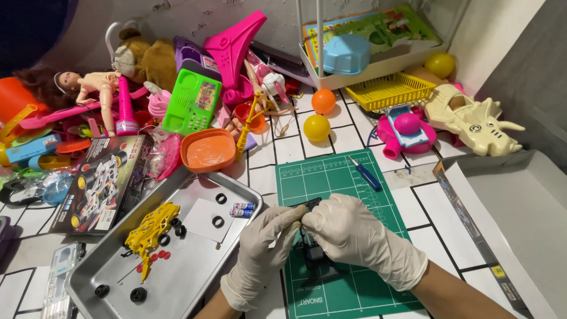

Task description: Assembling a mini 4WD toy car chassis, including installing the motor and gears.

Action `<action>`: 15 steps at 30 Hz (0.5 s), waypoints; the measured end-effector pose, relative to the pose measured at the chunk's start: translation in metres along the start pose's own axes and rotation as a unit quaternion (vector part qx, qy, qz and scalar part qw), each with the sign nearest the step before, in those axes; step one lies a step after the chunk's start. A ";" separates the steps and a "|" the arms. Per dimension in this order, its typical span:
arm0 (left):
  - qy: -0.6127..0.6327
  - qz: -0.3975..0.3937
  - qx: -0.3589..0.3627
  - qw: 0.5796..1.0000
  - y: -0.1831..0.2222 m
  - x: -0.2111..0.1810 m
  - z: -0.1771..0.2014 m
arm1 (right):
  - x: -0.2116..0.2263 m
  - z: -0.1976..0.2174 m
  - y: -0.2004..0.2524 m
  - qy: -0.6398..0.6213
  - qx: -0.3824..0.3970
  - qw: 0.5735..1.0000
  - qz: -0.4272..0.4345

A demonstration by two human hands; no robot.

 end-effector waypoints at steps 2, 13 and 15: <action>0.003 -0.001 0.003 1.000 0.001 0.000 0.000 | -0.001 -0.001 0.001 0.007 -0.004 1.000 0.006; 0.009 0.020 -0.011 1.000 -0.001 -0.003 0.000 | -0.001 0.000 0.001 0.014 0.014 1.000 0.000; 0.013 0.019 -0.014 1.000 0.001 0.000 -0.001 | -0.002 -0.002 0.003 0.013 0.012 1.000 0.000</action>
Point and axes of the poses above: each hand's wrist, its own y-axis away from the middle knuckle, its own z-axis out of the back of the hand, x = y × z, the point moved 2 cm from there along -y, towards the middle knuckle, and after that the axes turned 10 degrees about z, right-handed, at the moved point
